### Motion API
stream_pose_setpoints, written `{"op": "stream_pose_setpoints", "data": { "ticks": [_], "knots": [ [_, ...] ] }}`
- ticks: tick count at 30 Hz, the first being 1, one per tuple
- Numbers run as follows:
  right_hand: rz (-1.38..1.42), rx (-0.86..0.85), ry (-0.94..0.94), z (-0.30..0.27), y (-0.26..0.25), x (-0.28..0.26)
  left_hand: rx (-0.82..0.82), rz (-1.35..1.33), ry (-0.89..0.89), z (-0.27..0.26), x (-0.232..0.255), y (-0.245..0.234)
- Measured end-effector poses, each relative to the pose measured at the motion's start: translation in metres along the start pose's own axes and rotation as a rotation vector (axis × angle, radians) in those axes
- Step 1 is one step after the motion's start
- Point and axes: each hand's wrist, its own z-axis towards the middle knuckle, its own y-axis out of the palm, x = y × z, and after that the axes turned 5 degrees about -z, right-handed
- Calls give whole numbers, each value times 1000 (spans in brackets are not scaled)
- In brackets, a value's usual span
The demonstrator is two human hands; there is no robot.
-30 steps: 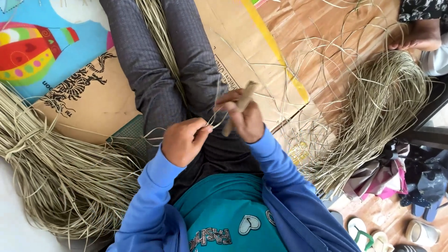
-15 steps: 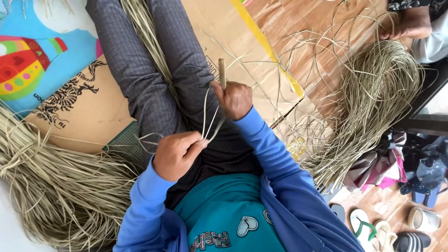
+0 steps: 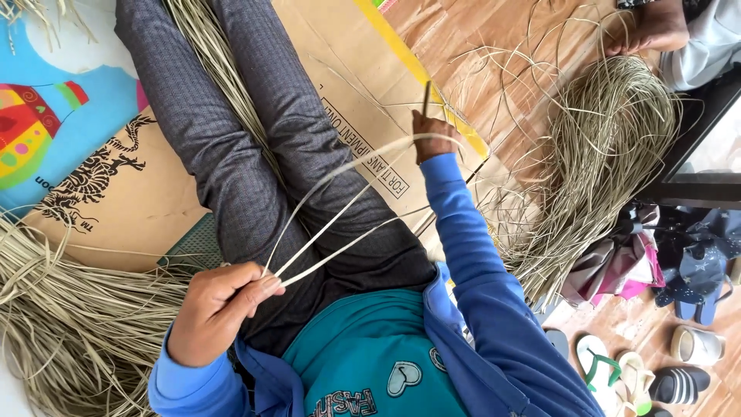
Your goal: Weaving dried grass or straw strips into a long braid or mat using a small wooden tool for guidance.
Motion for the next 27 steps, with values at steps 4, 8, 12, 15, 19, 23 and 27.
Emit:
{"op": "stream_pose_setpoints", "data": {
  "ticks": [4, 8, 12, 15, 19, 23, 27],
  "knots": [
    [37, 596, -202, -35, -5, 5, 57, 111, 46, 26, -14, 7],
    [134, 564, -377, -119, -47, -21, 84, 229, 221, 57, -43, 25],
    [1142, -153, -937, -192, -113, -38, 73, 278, 113, 69, -44, 49],
    [1173, 174, -1316, -209, -110, -78, 0, 352, 91, 74, -53, 63],
    [890, 553, -1416, -209, -110, -102, -1, 422, 126, 71, -47, 65],
    [755, 525, -1200, -200, -93, -102, -121, 323, 146, 70, -38, 59],
    [471, 569, -863, -163, -66, -100, -204, 154, 181, 62, -18, 46]
  ]
}}
